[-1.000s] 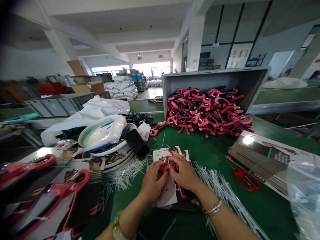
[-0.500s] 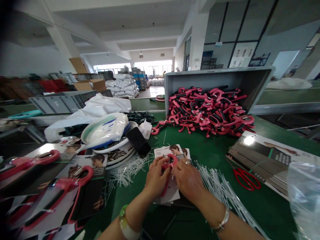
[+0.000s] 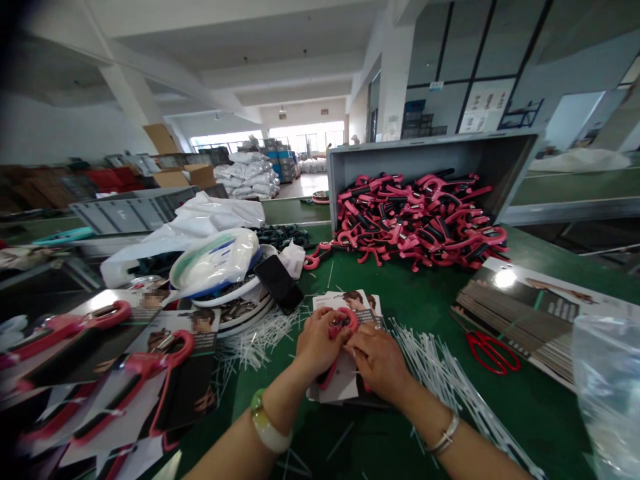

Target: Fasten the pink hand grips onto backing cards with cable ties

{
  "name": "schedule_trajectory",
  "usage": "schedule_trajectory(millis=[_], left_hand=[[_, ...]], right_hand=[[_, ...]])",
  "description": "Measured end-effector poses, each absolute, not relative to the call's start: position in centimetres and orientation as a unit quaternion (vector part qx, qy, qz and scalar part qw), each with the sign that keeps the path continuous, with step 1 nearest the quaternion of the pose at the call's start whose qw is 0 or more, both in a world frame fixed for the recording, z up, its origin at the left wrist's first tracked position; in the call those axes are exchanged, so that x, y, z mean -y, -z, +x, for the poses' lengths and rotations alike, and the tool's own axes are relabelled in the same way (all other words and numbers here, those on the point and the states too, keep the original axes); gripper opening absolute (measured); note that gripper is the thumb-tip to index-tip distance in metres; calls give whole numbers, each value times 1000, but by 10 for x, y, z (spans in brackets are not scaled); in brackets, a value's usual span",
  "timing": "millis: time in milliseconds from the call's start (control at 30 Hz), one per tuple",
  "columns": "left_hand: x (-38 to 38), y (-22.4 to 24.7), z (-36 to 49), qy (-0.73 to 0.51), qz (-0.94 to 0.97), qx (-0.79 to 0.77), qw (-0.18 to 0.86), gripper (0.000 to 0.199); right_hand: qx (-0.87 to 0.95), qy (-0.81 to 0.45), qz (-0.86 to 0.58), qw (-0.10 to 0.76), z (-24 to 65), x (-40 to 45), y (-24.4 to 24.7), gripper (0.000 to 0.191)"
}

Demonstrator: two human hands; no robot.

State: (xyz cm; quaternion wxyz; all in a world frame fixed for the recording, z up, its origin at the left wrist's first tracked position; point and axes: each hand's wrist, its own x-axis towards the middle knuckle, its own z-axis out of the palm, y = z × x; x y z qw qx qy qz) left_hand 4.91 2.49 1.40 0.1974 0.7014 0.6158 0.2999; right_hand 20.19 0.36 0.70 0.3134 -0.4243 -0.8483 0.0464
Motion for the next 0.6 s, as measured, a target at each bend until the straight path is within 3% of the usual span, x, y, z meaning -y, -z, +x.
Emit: schedule_trajectory(millis=[267,400,533,600], left_hand=[[-26,-15,54,-296,695,-623,205,28],[-19,-14,40,-404,680,-596,142,28],[1,0,7,-510,590,-617,107,38],[14,15,-5,-542,523,-630,190,44]], right_hand=[[870,-77,-471,124,200,-7,-31,16],[868,-132,-465,116,207,3,-45,24],[889,-47,-450,66,207,19,-47,17],[894,6,-445,51,203,26,-45,14]])
